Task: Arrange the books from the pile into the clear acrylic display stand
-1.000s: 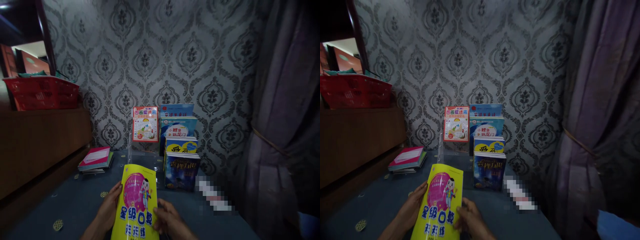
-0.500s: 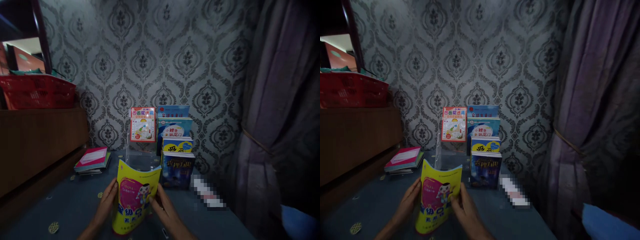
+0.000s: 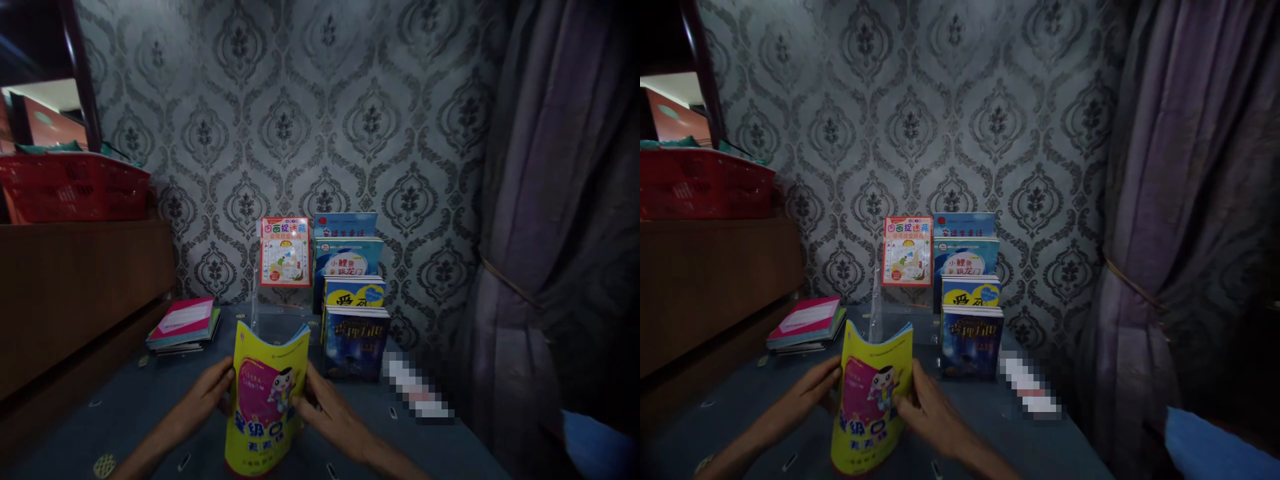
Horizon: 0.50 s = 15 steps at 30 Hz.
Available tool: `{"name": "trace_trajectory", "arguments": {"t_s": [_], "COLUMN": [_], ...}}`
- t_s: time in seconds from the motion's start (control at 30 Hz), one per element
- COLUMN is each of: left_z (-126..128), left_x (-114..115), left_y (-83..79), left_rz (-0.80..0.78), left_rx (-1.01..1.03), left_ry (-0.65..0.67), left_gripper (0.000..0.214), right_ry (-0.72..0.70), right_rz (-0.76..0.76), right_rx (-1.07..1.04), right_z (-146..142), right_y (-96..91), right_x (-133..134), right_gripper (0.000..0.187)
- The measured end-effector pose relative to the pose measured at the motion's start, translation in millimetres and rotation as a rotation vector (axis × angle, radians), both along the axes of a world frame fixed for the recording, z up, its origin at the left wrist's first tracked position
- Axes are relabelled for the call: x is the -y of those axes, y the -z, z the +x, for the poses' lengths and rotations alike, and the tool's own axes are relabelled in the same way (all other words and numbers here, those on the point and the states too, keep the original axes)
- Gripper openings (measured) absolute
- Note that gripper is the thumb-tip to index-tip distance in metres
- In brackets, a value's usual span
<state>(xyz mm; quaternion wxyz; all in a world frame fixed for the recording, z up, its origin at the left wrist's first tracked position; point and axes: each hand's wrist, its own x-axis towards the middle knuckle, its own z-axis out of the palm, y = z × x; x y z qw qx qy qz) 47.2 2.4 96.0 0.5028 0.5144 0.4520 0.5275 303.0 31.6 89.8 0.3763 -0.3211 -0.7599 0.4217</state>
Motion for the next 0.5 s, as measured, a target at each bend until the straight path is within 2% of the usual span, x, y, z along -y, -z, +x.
{"name": "trace_trajectory", "arguments": {"t_s": [0.1, 0.2, 0.33, 0.5], "left_z": [-1, -2, -7, -9], "left_x": [-10, -25, -55, -107], "left_y": [-5.1, -24.2, -72.5, -146.4], "left_rz": [-0.015, 0.055, 0.320, 0.673], "left_rx": [0.100, 0.060, -0.146, -0.370], "left_ry": [-0.020, -0.005, -0.073, -0.136], "left_gripper": [0.022, 0.023, 0.014, 0.014], "right_ry": [-0.071, -0.064, 0.027, 0.122], "right_rz": [0.081, 0.092, 0.164, 0.383], "right_rx": [0.107, 0.070, 0.000, -0.065], "right_z": [0, -1, -3, -10], "right_y": [-15.4, -33.5, -71.8, -144.9], "right_x": [-10, -28, -67, -124], "right_gripper": [0.038, 0.047, 0.057, 0.048]}}
